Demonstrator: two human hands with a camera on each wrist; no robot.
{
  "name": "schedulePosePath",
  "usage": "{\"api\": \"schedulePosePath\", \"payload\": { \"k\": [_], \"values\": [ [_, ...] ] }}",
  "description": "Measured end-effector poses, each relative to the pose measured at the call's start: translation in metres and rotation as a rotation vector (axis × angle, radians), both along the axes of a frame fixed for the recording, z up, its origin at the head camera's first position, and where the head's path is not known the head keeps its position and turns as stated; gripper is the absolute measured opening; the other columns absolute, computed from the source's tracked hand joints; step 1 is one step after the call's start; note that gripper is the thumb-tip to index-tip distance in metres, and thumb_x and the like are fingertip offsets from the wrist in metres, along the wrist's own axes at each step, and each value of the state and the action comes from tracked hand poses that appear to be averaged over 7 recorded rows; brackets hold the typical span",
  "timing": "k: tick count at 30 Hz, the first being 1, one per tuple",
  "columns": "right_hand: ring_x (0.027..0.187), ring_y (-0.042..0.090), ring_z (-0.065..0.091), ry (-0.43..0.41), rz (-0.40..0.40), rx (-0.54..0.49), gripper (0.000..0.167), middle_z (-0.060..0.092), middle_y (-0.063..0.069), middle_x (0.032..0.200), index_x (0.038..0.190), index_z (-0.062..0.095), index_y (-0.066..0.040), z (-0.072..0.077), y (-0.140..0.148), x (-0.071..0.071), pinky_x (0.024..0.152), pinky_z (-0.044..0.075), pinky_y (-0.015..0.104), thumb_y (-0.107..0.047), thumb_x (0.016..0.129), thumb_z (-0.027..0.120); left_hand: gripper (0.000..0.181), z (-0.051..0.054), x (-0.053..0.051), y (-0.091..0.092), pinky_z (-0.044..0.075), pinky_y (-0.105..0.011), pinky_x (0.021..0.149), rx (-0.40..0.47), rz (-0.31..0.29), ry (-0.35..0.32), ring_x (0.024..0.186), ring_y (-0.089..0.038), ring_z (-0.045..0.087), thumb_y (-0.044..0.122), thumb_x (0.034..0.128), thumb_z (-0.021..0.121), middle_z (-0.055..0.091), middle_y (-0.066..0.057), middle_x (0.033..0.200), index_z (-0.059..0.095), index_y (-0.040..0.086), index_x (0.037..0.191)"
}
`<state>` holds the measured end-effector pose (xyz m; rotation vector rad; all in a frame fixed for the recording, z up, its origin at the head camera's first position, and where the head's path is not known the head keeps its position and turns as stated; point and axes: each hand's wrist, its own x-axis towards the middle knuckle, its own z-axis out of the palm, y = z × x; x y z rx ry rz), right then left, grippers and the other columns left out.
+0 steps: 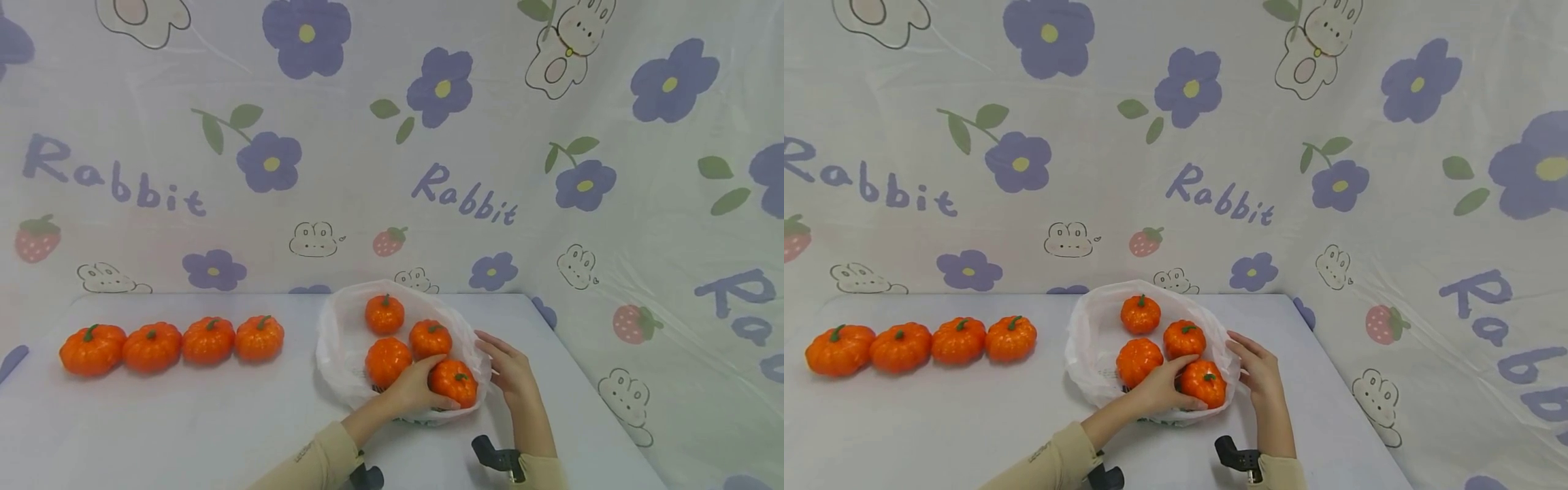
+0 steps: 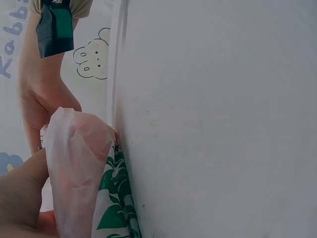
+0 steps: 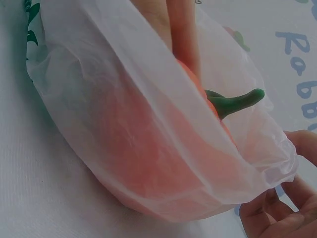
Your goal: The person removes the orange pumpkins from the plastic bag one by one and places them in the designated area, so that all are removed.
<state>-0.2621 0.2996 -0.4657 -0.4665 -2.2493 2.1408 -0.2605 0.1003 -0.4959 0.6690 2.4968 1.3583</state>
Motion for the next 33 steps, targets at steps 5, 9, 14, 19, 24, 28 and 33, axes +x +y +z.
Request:
{"api": "schedulePosePath", "payload": {
  "k": [5, 9, 14, 19, 24, 28, 33],
  "values": [
    [0.134, 0.029, 0.043, 0.005, 0.003, -0.005, 0.053, 0.041, 0.010, 0.153, 0.143, 0.050, -0.013, -0.003, 0.001, 0.000, 0.117, 0.037, 0.049, -0.033, 0.095, 0.061, 0.085, 0.001, 0.001, 0.001, 0.041, -0.055, 0.112, 0.040, -0.003, -0.010, 0.132, -0.027, 0.049, 0.031, 0.0773, 0.083, 0.048, -0.006, 0.148, 0.039, 0.020, 0.149],
    [0.133, 0.029, 0.045, 0.009, -0.007, -0.004, 0.053, 0.042, 0.009, 0.153, 0.142, 0.051, -0.013, -0.004, 0.002, -0.001, 0.116, 0.038, 0.049, -0.033, 0.095, 0.062, 0.081, 0.002, 0.002, 0.001, 0.041, -0.055, 0.111, 0.047, -0.004, 0.000, 0.131, -0.027, 0.050, 0.030, 0.0773, 0.083, 0.051, -0.006, 0.146, 0.043, 0.020, 0.147],
    [0.134, 0.029, 0.044, 0.009, -0.010, -0.011, 0.053, 0.043, 0.009, 0.152, 0.142, 0.051, -0.013, -0.004, 0.003, -0.002, 0.117, 0.036, 0.050, -0.033, 0.094, 0.063, 0.078, 0.004, 0.003, 0.000, 0.041, -0.055, 0.111, 0.055, -0.006, -0.004, 0.132, -0.027, 0.050, 0.030, 0.0783, 0.082, 0.051, -0.006, 0.145, 0.045, 0.019, 0.146],
    [0.136, 0.030, 0.043, 0.015, -0.009, -0.029, 0.053, 0.042, 0.010, 0.152, 0.142, 0.051, -0.012, -0.002, 0.003, 0.000, 0.118, 0.035, 0.050, -0.032, 0.094, 0.063, 0.076, 0.006, 0.004, 0.000, 0.042, -0.055, 0.110, 0.050, 0.008, -0.008, 0.131, -0.027, 0.051, 0.030, 0.0793, 0.081, 0.052, -0.006, 0.145, 0.046, 0.018, 0.145],
    [0.132, 0.028, 0.046, 0.020, -0.009, -0.022, 0.053, 0.043, 0.009, 0.152, 0.141, 0.052, -0.013, -0.001, 0.003, 0.000, 0.116, 0.037, 0.048, -0.033, 0.094, 0.064, 0.075, 0.008, 0.007, -0.002, 0.045, -0.052, 0.109, 0.039, 0.018, 0.020, 0.129, -0.026, 0.053, 0.029, 0.0797, 0.081, 0.054, -0.006, 0.143, 0.046, 0.017, 0.145],
    [0.127, 0.025, 0.048, 0.026, -0.008, -0.011, 0.052, 0.044, 0.008, 0.151, 0.141, 0.053, -0.013, -0.001, 0.003, 0.000, 0.116, 0.039, 0.047, -0.034, 0.094, 0.064, 0.075, 0.012, 0.010, -0.005, 0.048, -0.049, 0.107, 0.038, 0.009, 0.047, 0.128, -0.025, 0.055, 0.027, 0.0800, 0.081, 0.053, -0.007, 0.144, 0.045, 0.016, 0.145],
    [0.120, 0.020, 0.053, 0.033, -0.014, -0.002, 0.051, 0.046, 0.008, 0.149, 0.139, 0.055, -0.014, -0.002, 0.003, 0.000, 0.111, 0.045, 0.041, -0.034, 0.093, 0.065, 0.077, 0.018, 0.014, -0.012, 0.048, -0.049, 0.106, 0.031, 0.008, 0.074, 0.128, -0.025, 0.054, 0.030, 0.0796, 0.081, 0.052, -0.006, 0.145, 0.044, 0.016, 0.146]
  ]
}}
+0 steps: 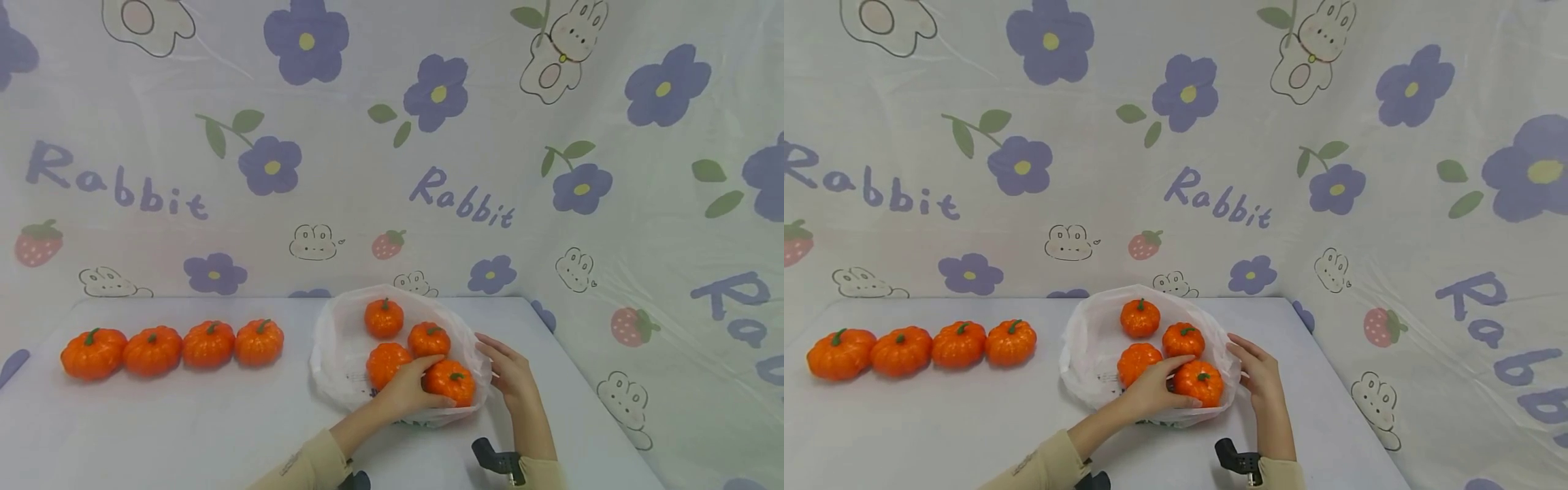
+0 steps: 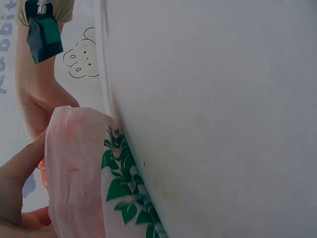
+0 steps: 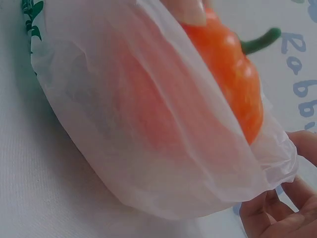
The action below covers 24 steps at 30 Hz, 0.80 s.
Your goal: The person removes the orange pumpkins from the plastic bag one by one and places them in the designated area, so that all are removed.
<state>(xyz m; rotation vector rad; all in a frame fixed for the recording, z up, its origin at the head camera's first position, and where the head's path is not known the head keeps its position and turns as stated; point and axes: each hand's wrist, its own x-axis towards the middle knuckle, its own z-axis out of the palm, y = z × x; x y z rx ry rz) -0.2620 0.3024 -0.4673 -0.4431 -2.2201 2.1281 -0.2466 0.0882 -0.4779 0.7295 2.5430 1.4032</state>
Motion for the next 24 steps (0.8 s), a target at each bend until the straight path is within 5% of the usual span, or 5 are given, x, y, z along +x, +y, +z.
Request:
{"api": "schedulePosePath", "payload": {
  "k": [4, 11, 24],
  "values": [
    [0.110, 0.015, 0.057, -0.009, -0.007, 0.008, 0.050, 0.049, 0.006, 0.146, 0.137, 0.057, -0.015, 0.000, 0.000, -0.001, 0.101, 0.049, 0.031, -0.034, 0.093, 0.066, 0.078, 0.004, 0.002, -0.007, 0.048, -0.049, 0.107, 0.000, 0.006, 0.016, 0.127, -0.025, 0.054, 0.031, 0.0789, 0.082, 0.052, -0.006, 0.146, 0.045, 0.015, 0.146],
    [0.112, 0.016, 0.057, -0.005, -0.009, 0.011, 0.051, 0.049, 0.008, 0.147, 0.138, 0.056, -0.015, 0.000, 0.000, -0.001, 0.110, 0.046, 0.039, -0.036, 0.092, 0.066, 0.079, 0.012, 0.006, -0.018, 0.050, -0.047, 0.105, 0.015, 0.014, 0.007, 0.126, -0.025, 0.055, 0.030, 0.0775, 0.083, 0.051, -0.008, 0.146, 0.045, 0.016, 0.146],
    [0.109, 0.015, 0.057, -0.011, -0.014, -0.004, 0.049, 0.051, 0.006, 0.144, 0.137, 0.058, -0.015, 0.000, 0.001, -0.003, 0.094, 0.050, 0.027, -0.032, 0.092, 0.067, 0.083, 0.025, 0.011, -0.039, 0.037, -0.056, 0.114, 0.026, 0.038, -0.014, 0.137, -0.030, 0.043, 0.039, 0.0755, 0.083, 0.043, -0.008, 0.152, 0.043, 0.022, 0.147]
  ]
}}
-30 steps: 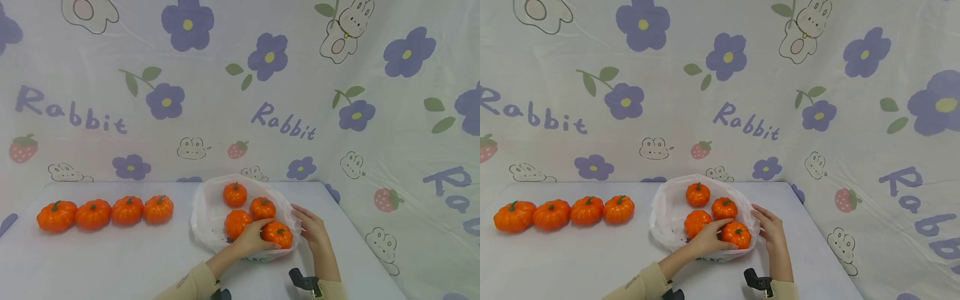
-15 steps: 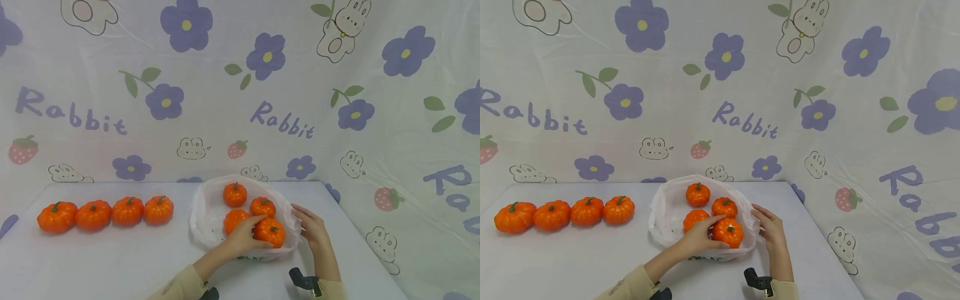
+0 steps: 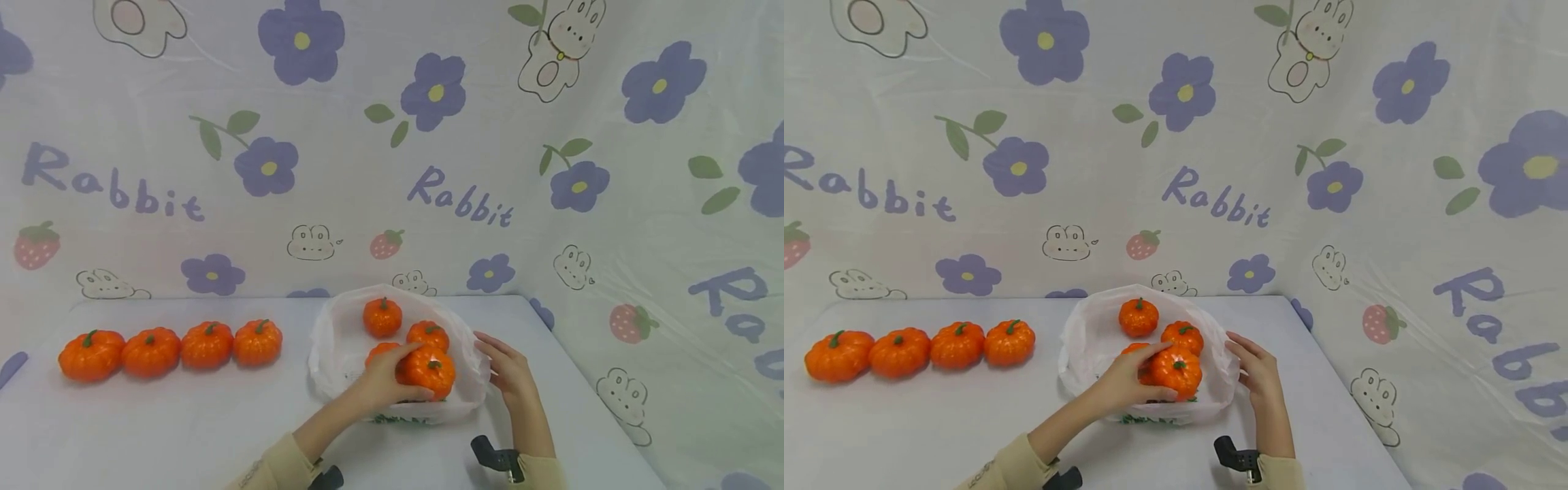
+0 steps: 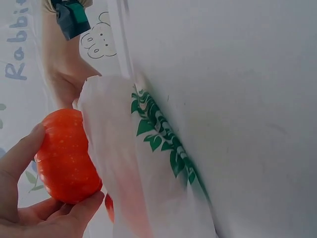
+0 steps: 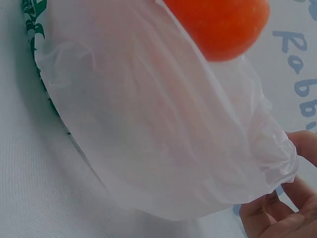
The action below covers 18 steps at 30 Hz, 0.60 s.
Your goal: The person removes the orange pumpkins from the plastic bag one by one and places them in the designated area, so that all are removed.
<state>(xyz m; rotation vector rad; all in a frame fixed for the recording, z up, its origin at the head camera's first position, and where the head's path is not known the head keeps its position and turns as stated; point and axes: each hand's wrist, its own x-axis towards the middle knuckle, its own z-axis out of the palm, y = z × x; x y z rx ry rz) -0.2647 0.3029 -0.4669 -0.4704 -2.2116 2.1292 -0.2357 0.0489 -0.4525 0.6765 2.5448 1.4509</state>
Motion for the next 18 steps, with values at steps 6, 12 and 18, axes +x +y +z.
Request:
{"api": "schedulePosePath", "payload": {
  "k": [6, 12, 18],
  "values": [
    [0.110, 0.014, 0.057, 0.010, -0.006, 0.004, 0.050, 0.050, 0.007, 0.145, 0.137, 0.057, -0.013, 0.001, -0.001, 0.001, 0.093, 0.048, 0.027, -0.031, 0.092, 0.067, 0.083, 0.007, -0.002, -0.013, 0.038, -0.052, 0.115, 0.022, 0.006, 0.050, 0.138, -0.029, 0.045, 0.036, 0.0778, 0.081, 0.044, -0.008, 0.152, 0.042, 0.016, 0.148],
    [0.109, 0.014, 0.057, 0.014, 0.000, 0.008, 0.050, 0.050, 0.007, 0.145, 0.138, 0.056, -0.012, 0.002, -0.002, 0.003, 0.091, 0.047, 0.025, -0.031, 0.093, 0.066, 0.079, 0.013, -0.004, -0.029, 0.044, -0.049, 0.110, 0.025, 0.033, 0.079, 0.136, -0.030, 0.048, 0.033, 0.0790, 0.081, 0.048, -0.010, 0.150, 0.043, 0.016, 0.147],
    [0.110, 0.015, 0.057, 0.006, 0.002, 0.010, 0.051, 0.048, 0.009, 0.147, 0.139, 0.055, -0.012, 0.002, -0.002, 0.005, 0.093, 0.047, 0.026, -0.031, 0.093, 0.066, 0.076, 0.012, -0.007, -0.044, 0.045, -0.051, 0.107, 0.048, 0.067, 0.056, 0.138, -0.036, 0.046, 0.026, 0.0814, 0.080, 0.044, -0.012, 0.152, 0.042, 0.018, 0.147]
  ]
}}
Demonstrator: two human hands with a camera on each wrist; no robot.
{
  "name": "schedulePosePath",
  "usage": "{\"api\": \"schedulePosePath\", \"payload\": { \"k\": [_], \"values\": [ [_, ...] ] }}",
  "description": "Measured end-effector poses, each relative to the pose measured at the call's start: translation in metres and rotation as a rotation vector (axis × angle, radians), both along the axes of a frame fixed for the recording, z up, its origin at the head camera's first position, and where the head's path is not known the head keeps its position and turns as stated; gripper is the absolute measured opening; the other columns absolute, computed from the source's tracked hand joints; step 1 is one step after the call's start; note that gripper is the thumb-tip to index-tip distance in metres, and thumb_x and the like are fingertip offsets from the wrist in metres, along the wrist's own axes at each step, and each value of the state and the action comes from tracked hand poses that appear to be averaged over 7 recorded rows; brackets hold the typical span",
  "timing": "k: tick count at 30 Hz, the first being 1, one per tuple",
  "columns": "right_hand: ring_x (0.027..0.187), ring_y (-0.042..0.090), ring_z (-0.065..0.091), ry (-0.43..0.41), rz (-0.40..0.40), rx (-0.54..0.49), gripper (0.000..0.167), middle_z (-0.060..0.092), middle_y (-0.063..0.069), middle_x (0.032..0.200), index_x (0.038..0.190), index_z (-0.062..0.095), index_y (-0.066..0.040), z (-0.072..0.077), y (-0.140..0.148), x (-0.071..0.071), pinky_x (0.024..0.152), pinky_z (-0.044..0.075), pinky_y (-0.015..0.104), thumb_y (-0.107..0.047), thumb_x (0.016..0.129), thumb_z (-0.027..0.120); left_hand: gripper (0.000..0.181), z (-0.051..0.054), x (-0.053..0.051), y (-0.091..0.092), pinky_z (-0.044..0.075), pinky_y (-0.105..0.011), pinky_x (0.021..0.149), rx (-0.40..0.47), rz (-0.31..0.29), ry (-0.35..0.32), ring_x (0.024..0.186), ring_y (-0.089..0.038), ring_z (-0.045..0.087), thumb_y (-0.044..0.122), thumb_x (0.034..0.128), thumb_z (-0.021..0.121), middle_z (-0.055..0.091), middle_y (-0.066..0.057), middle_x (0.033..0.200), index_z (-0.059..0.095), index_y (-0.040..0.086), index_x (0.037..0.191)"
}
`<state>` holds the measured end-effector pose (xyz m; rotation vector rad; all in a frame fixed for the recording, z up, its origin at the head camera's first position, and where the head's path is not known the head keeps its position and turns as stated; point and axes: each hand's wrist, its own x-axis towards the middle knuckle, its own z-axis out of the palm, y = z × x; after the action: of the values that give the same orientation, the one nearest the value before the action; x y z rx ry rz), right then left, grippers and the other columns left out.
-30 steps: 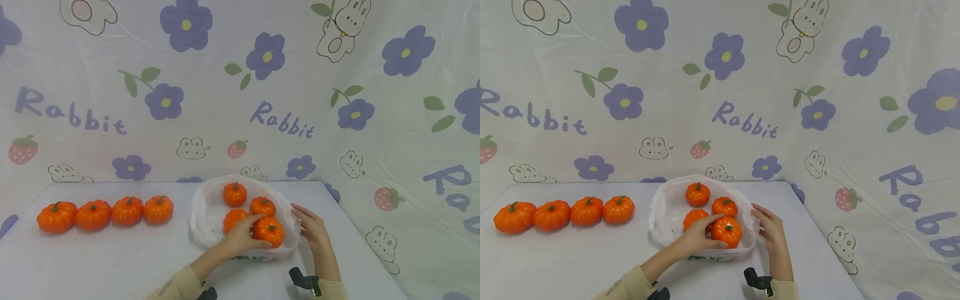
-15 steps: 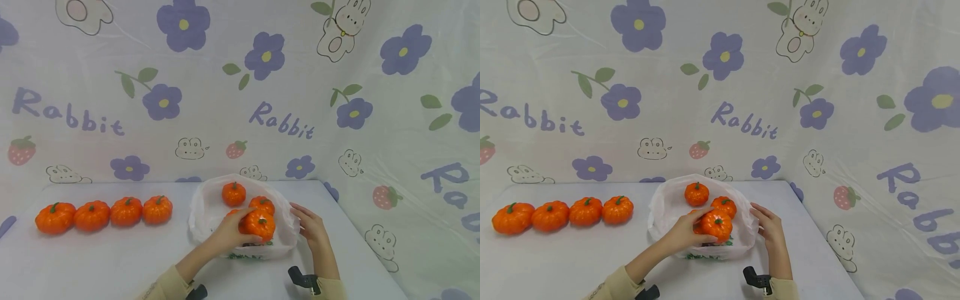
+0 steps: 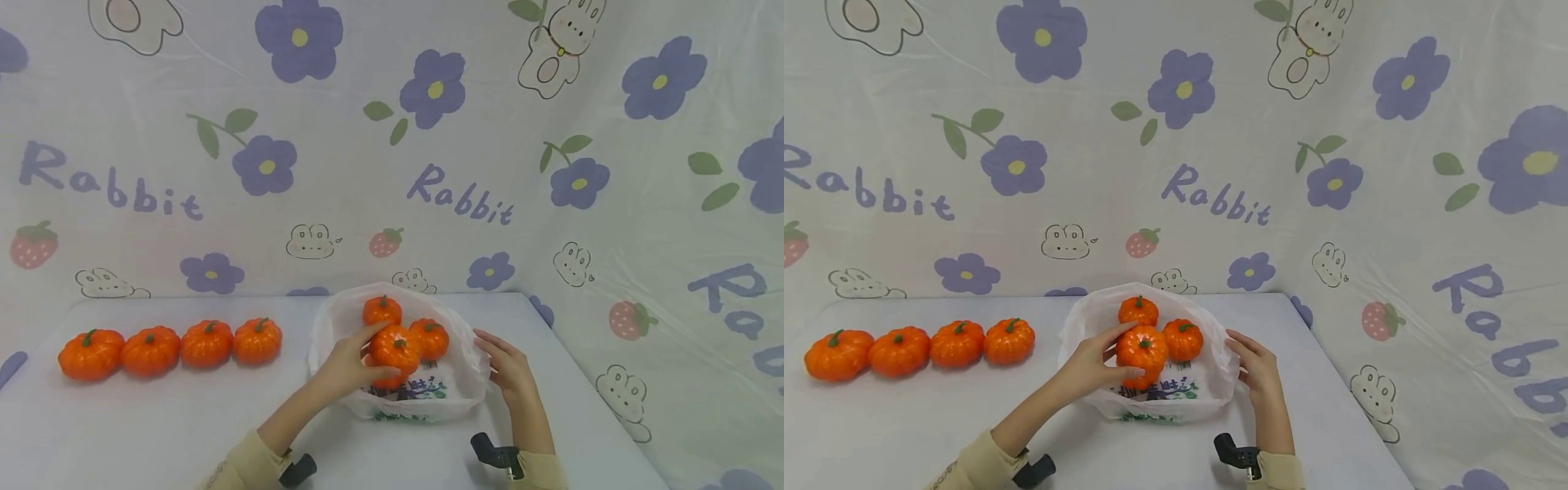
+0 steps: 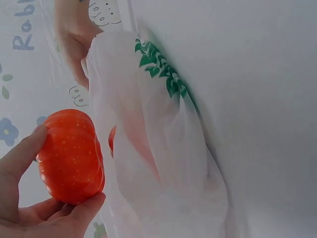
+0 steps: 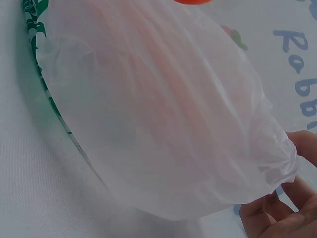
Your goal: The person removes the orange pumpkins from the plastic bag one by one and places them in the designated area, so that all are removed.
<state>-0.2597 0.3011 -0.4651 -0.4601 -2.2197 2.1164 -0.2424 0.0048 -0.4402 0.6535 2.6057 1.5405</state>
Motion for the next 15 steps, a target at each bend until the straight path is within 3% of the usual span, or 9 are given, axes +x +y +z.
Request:
{"api": "schedulePosePath", "payload": {
  "k": [5, 10, 15],
  "values": [
    [0.107, 0.013, 0.057, -0.001, -0.006, 0.002, 0.049, 0.050, 0.007, 0.144, 0.138, 0.056, -0.013, 0.000, 0.000, -0.001, 0.091, 0.047, 0.026, -0.030, 0.093, 0.066, 0.077, -0.003, -0.003, -0.013, 0.045, -0.050, 0.108, -0.004, 0.038, -0.012, 0.139, -0.036, 0.045, 0.028, 0.0812, 0.080, 0.042, -0.011, 0.153, 0.042, 0.018, 0.148],
    [0.114, 0.017, 0.055, -0.005, -0.009, 0.006, 0.048, 0.049, 0.008, 0.146, 0.137, 0.057, -0.014, 0.000, 0.000, -0.002, 0.094, 0.047, 0.028, -0.031, 0.093, 0.065, 0.076, -0.004, -0.003, -0.027, 0.042, -0.050, 0.110, 0.046, 0.057, -0.030, 0.140, -0.034, 0.043, 0.024, 0.0811, 0.080, 0.043, -0.008, 0.154, 0.043, 0.018, 0.147],
    [0.119, 0.020, 0.053, -0.004, -0.001, -0.002, 0.048, 0.048, 0.008, 0.148, 0.138, 0.055, -0.014, -0.001, 0.000, -0.003, 0.095, 0.048, 0.028, -0.030, 0.094, 0.063, 0.077, -0.002, 0.000, -0.043, 0.042, -0.049, 0.110, 0.032, 0.085, -0.028, 0.141, -0.032, 0.042, 0.023, 0.0803, 0.080, 0.043, -0.008, 0.153, 0.043, 0.018, 0.147]
  ]
}}
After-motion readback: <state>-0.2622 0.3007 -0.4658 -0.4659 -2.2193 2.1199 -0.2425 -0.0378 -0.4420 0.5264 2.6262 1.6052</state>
